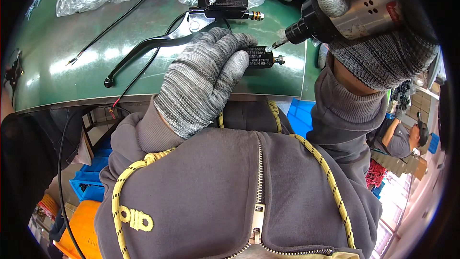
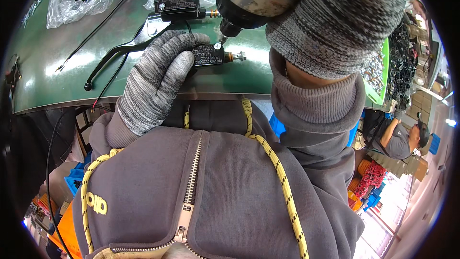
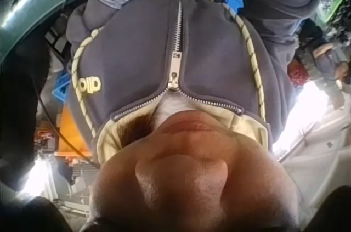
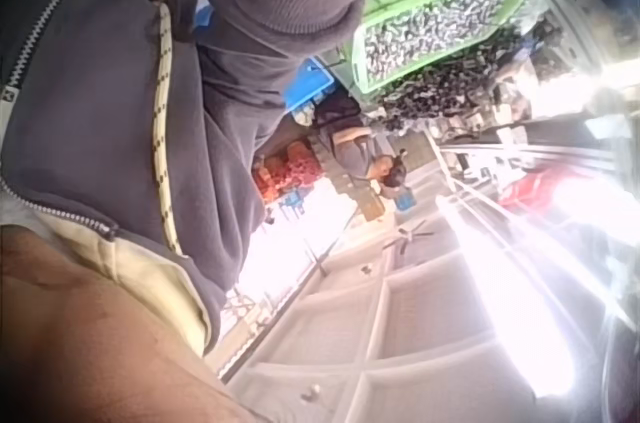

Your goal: The person assembles brake levers by placing reservoir covers onto master cylinders and tightening screws with a pneumatic screwdriver. The person then gathers assembled brake levers and takes bolts from a storage bin.

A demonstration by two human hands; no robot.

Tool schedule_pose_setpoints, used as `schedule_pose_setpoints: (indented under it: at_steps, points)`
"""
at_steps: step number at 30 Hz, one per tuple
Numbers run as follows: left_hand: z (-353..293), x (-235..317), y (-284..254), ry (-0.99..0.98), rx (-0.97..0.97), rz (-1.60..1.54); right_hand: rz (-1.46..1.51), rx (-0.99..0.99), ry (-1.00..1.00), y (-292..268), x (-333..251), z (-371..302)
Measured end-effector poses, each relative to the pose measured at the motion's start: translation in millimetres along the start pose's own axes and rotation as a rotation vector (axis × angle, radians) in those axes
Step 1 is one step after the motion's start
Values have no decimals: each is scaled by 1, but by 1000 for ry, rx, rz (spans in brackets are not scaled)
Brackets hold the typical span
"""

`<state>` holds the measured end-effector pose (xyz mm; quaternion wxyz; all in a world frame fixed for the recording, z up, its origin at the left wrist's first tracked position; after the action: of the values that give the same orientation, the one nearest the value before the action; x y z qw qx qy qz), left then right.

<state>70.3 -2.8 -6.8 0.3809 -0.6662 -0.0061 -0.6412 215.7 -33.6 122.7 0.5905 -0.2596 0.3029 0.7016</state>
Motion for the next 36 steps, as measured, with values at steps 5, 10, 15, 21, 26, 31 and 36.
schedule_pose_setpoints:
  at_steps: [5,10,15,21,26,31,36]
  points:
    - [2,3,2,-8,-19,-12,-18,13,-3,-2,-4,-3]
    - [2,0,4,-6,-22,11,-14,14,-3,-2,-2,-6]
    - [2,1,4,-23,-19,-34,-16,16,-2,-1,-2,-7]
    - [0,1,2,5,-5,-13,-13,13,2,0,-1,-7]
    - [2,3,3,8,-15,-3,-20,18,2,-1,-3,-10]
    - [-1,-2,4,-33,-21,-30,-4,9,4,1,1,-9]
    - [2,1,4,3,-6,-14,-9,20,-2,-1,-1,-12]
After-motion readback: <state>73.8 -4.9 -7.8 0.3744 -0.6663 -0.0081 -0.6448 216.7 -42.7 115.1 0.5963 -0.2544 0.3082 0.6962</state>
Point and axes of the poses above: each hand's wrist, its own z-axis towards the middle knuckle, its own y-axis out of the palm, x = y × z, the point moved 8 cm from there along z, towards the middle knuckle, and after that the axes turned 8 degrees about z, right-handed, at the moved point
